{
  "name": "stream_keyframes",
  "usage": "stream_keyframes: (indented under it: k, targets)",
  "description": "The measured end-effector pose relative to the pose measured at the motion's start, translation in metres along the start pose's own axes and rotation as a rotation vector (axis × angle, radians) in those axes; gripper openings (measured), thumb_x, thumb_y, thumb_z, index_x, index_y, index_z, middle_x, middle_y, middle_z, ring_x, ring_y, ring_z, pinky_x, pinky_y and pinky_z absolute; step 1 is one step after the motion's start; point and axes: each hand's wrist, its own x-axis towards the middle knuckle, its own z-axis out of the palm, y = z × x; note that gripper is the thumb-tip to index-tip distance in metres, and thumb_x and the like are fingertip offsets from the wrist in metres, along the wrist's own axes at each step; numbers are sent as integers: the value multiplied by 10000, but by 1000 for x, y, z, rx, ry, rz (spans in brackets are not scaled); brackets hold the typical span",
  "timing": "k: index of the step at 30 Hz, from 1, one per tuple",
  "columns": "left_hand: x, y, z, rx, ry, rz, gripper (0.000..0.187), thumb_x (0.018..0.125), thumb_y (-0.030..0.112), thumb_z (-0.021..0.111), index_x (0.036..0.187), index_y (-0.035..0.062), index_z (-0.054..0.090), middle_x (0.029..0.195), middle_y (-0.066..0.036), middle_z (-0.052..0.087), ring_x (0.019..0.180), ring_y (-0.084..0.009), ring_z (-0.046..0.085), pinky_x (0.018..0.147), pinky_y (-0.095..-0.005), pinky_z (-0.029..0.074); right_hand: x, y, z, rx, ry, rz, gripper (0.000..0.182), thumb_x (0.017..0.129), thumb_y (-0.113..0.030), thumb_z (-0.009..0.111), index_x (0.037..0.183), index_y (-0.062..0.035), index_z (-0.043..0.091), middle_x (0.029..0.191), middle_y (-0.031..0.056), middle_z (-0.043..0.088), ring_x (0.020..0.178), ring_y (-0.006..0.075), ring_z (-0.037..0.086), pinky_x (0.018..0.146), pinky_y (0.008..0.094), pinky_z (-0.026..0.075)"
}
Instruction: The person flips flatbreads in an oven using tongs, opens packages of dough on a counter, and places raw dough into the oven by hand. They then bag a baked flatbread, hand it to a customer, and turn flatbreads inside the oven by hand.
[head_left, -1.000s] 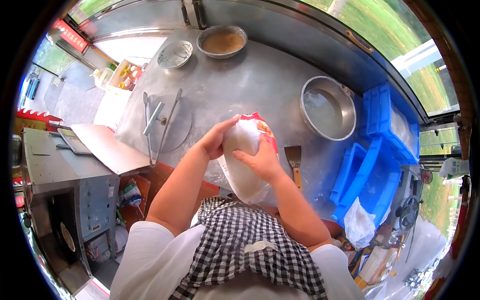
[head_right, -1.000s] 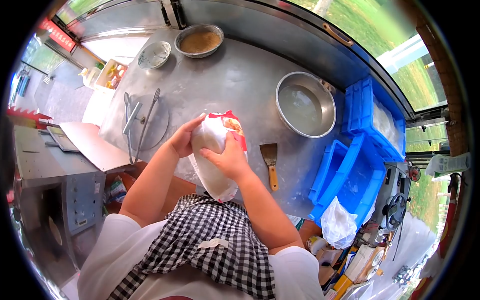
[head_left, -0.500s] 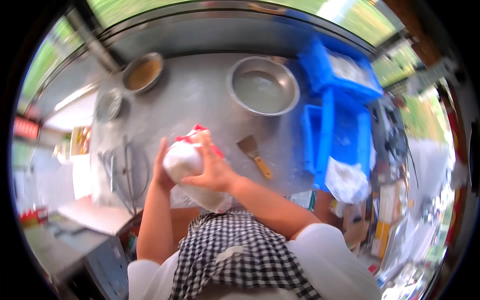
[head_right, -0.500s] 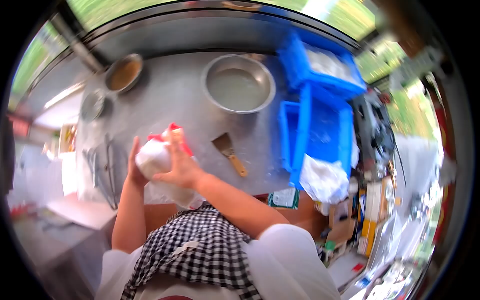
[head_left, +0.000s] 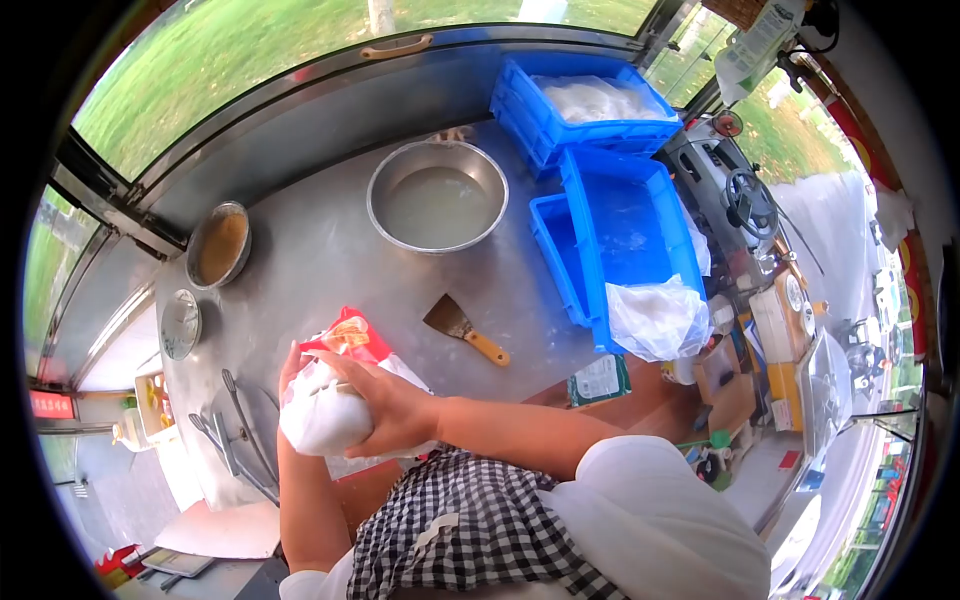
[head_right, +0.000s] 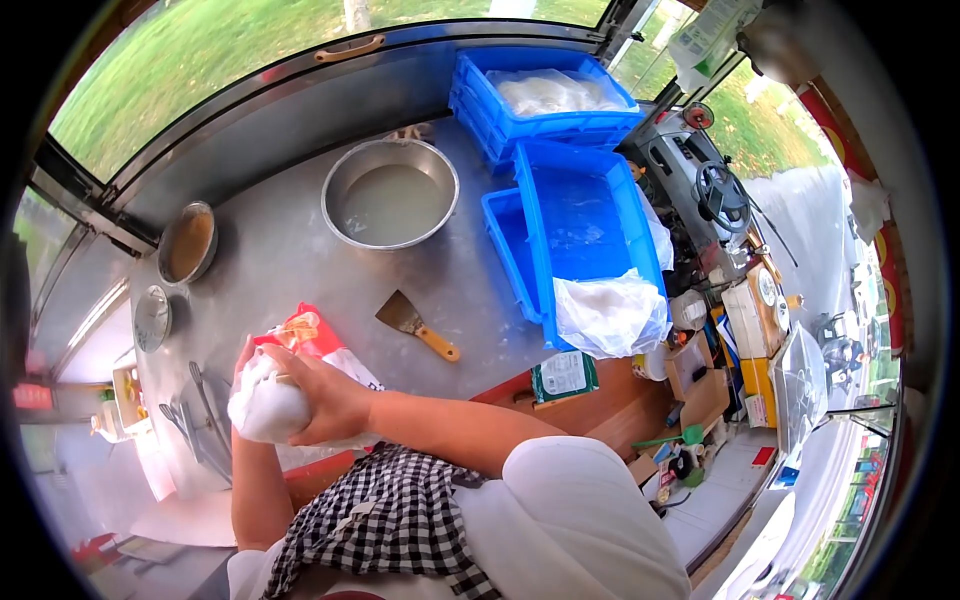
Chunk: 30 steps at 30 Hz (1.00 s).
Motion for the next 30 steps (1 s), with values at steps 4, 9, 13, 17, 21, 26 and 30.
stream_keyframes:
  k: [4, 9, 13, 17, 21, 26, 30]
  targets:
    - [15, -5, -9, 318, -15, 245, 573, 1017, 483, 432, 1326, 10, 530, 1325, -197, 590, 1177, -361, 603, 983, -497, 514, -5, -18, -26, 93, 286, -115, 1218, 637, -207, 916, 1552, -27, 133, 1450, 197, 413, 1343, 314, 430, 1107, 419, 370]
    - [30, -21, -6, 480, 300, 120, 498, 1021, 385, 461, 1316, -9, 540, 1303, -146, 602, 1210, -283, 569, 1020, -421, 470, -17, -31, -108, 591, 824, 67, 852, 725, -148, 883, 1393, -32, 366, 1197, 122, 609, 1079, 215, 623, 901, 376, 541]
    - [44, -67, 19, 849, 437, 159, 482, 969, 251, 589, 1353, -29, 508, 1286, -121, 605, 1195, -224, 560, 1013, -401, 436, -35, -37, -179, 636, 1108, -76, 642, 834, -188, 777, 1378, -46, 467, 1229, 82, 583, 1132, 226, 580, 966, 394, 494]
    - [62, -107, 55, 1264, 515, 259, 691, 857, 223, 747, 1405, -59, 434, 1276, -168, 594, 1209, -237, 556, 1010, -368, 441, -56, -18, -240, 659, 1226, -150, 689, 830, -188, 777, 1413, -81, 426, 1278, 90, 551, 1159, 245, 565, 977, 409, 491]
    - [79, -118, 86, 1544, 599, 127, 760, 776, 238, 801, 1384, -57, 452, 1249, -174, 616, 1157, -239, 599, 963, -358, 485, -67, -4, -276, 690, 1218, -140, 743, 810, -167, 796, 1431, -124, 391, 1308, 66, 515, 1194, 238, 531, 981, 430, 489]
    - [82, -139, 91, 1607, 484, 223, 705, 767, 234, 797, 1330, -51, 484, 1189, -146, 653, 1080, -242, 645, 917, -359, 518, -69, 8, -308, 674, 1264, -111, 722, 801, -174, 793, 1415, -98, 421, 1273, 83, 546, 1151, 246, 565, 965, 453, 509]
    - [81, -159, 92, 1555, 600, 107, 604, 768, 217, 776, 1268, -21, 535, 1171, -156, 663, 1093, -269, 652, 936, -371, 512, -68, 17, -338, 681, 1256, -94, 652, 819, -230, 768, 1372, -57, 469, 1218, 100, 586, 1083, 253, 608, 926, 435, 535]
